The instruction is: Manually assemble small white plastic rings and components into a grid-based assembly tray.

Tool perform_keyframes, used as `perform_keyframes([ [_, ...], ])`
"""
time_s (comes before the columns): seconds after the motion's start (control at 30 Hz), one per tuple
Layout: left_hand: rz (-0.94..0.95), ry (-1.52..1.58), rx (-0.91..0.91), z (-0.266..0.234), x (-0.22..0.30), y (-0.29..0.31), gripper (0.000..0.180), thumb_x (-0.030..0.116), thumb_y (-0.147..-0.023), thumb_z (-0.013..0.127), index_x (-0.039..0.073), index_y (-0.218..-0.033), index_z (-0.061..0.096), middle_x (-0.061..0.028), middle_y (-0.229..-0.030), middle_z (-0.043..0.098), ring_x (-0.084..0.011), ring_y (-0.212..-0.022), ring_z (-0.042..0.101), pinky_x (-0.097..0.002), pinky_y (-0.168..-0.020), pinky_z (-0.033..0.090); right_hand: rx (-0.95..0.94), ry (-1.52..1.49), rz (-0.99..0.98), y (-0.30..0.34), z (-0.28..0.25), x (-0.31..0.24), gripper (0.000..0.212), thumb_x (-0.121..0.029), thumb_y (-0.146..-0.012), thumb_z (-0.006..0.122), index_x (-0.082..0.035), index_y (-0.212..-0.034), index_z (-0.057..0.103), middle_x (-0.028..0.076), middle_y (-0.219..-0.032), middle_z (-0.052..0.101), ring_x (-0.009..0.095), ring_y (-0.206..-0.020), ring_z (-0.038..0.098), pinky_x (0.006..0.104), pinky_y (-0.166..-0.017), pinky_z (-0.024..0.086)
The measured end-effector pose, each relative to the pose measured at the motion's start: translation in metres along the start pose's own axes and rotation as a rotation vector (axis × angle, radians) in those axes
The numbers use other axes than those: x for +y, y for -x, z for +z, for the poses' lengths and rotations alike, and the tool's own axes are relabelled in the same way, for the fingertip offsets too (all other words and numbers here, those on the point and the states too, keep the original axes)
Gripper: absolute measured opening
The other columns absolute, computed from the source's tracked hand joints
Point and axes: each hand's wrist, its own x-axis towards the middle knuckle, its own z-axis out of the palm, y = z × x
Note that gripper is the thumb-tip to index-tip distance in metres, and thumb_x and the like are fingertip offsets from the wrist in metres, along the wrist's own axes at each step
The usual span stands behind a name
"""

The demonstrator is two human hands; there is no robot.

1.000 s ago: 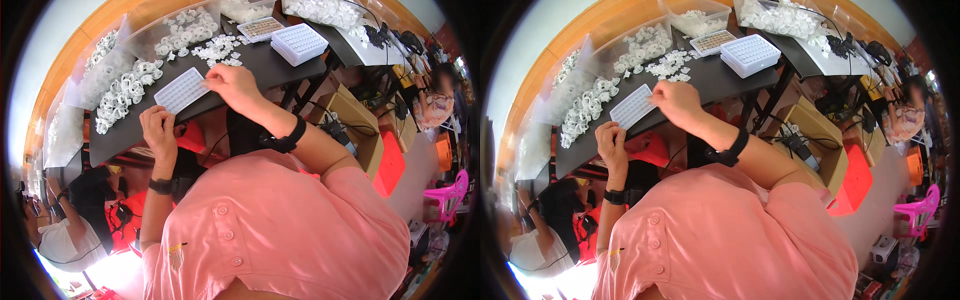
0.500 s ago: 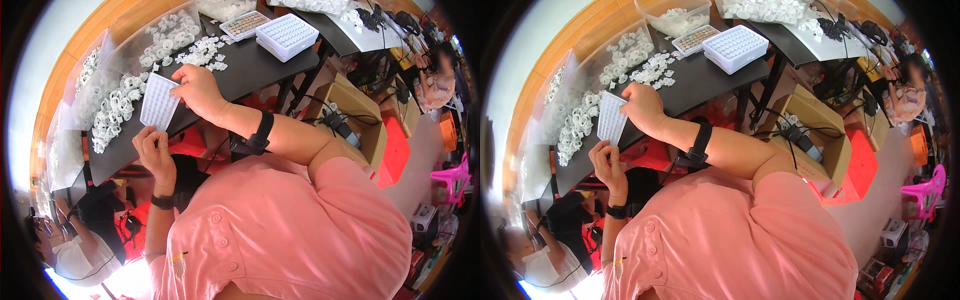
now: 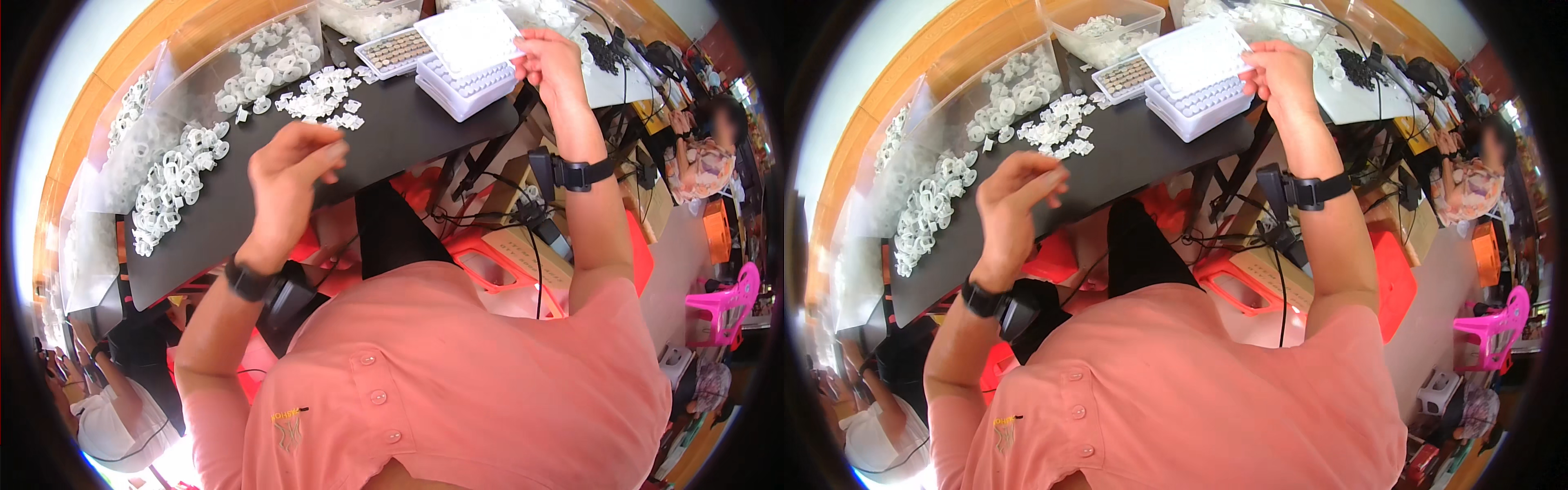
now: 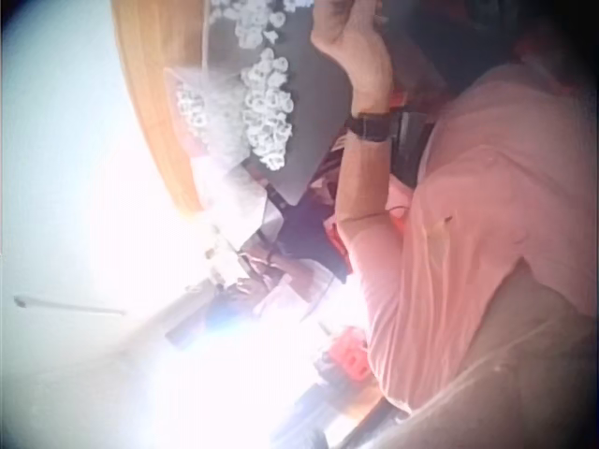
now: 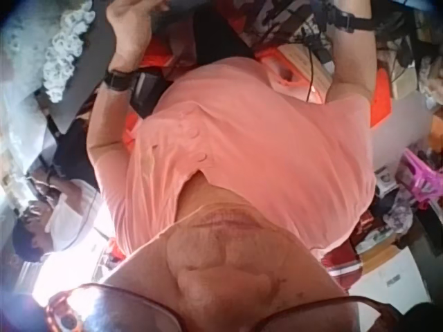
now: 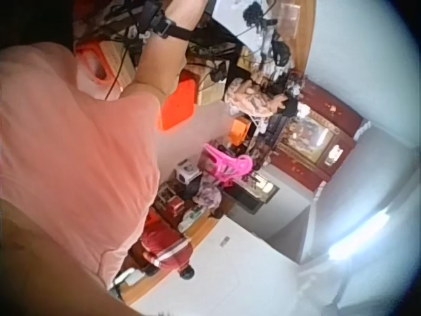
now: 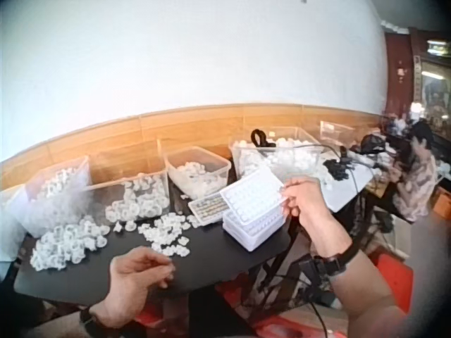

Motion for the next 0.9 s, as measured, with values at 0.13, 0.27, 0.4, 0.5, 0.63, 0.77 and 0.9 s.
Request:
perform_keyframes([
  [0.13, -0.114, 0.083, -0.106, 0.041, -0.006, -0.048, 0.028, 0.006, -0.087, 0.068, -0.008, -0.110, 0.062, -0.0142, -0.089, 0.068, -0.0179, -0.072, 0.065, -0.0272, -0.060, 0.050, -0.042, 0.051, 0.102, -0.007, -0.004, 0.006, 0.020, -0.005, -0.085, 0.069, 0.004, -0.102, 0.064, 0.009, -0.068, 0.064, 0.012, -0.044, 0.053, 0.0213, -0.037, 0.029],
  [0.27, -0.243, 0.173, -0.102, 0.068, -0.014, -0.081, 0.048, 0.014, -0.089, 0.068, -0.008, -0.128, 0.052, -0.0140, -0.087, 0.064, -0.0197, -0.069, 0.064, -0.0289, -0.056, 0.050, -0.067, 0.136, 0.164, -0.012, -0.010, 0.012, 0.019, -0.007, -0.085, 0.069, 0.003, -0.101, 0.065, 0.005, -0.061, 0.059, 0.010, -0.042, 0.051, 0.0216, -0.037, 0.028],
  [0.4, -0.278, 0.122, -0.089, 0.085, -0.009, -0.101, 0.056, 0.020, -0.090, 0.068, -0.010, -0.133, 0.049, -0.0137, -0.085, 0.064, -0.0193, -0.066, 0.063, -0.0286, -0.055, 0.049, -0.082, 0.157, 0.185, -0.004, -0.015, 0.012, 0.017, -0.007, -0.085, 0.068, 0.001, -0.100, 0.066, 0.003, -0.057, 0.058, 0.010, -0.040, 0.048, 0.0217, -0.037, 0.028],
  [0.5, -0.296, 0.072, -0.104, 0.092, -0.004, -0.115, 0.055, 0.022, -0.091, 0.068, -0.009, -0.133, 0.050, -0.0120, -0.081, 0.063, -0.0170, -0.061, 0.061, -0.0271, -0.053, 0.048, -0.101, 0.128, 0.186, -0.004, -0.017, 0.014, 0.016, -0.006, -0.083, 0.069, 0.000, -0.097, 0.067, 0.003, -0.056, 0.057, 0.010, -0.040, 0.047, 0.0229, -0.037, 0.029],
  [0.63, -0.327, 0.036, -0.171, 0.098, -0.019, -0.126, 0.050, 0.020, -0.090, 0.069, -0.009, -0.127, 0.054, -0.0113, -0.079, 0.063, -0.0172, -0.059, 0.060, -0.0267, -0.052, 0.047, -0.112, 0.148, 0.152, -0.003, -0.013, 0.021, 0.017, -0.006, -0.084, 0.069, -0.001, -0.101, 0.067, 0.000, -0.054, 0.052, 0.009, -0.039, 0.045, 0.0231, -0.037, 0.028],
  [0.77, -0.346, 0.057, -0.104, 0.097, -0.020, -0.125, 0.042, 0.015, -0.088, 0.070, -0.010, -0.120, 0.058, -0.0118, -0.078, 0.063, -0.0182, -0.059, 0.061, -0.0268, -0.050, 0.048, -0.090, 0.143, 0.131, 0.001, -0.010, 0.027, 0.019, -0.011, -0.085, 0.071, -0.001, -0.101, 0.067, -0.001, -0.053, 0.050, 0.009, -0.039, 0.044, 0.0229, -0.038, 0.028],
  [0.9, -0.327, 0.048, -0.046, 0.077, -0.011, -0.123, 0.041, 0.011, -0.088, 0.068, -0.012, -0.120, 0.057, -0.0146, -0.082, 0.065, -0.0198, -0.061, 0.063, -0.0276, -0.049, 0.049, -0.018, 0.111, 0.105, 0.001, -0.021, 0.023, 0.028, -0.024, -0.086, 0.076, -0.001, -0.099, 0.069, -0.001, -0.053, 0.050, 0.008, -0.039, 0.044, 0.0229, -0.039, 0.028],
])
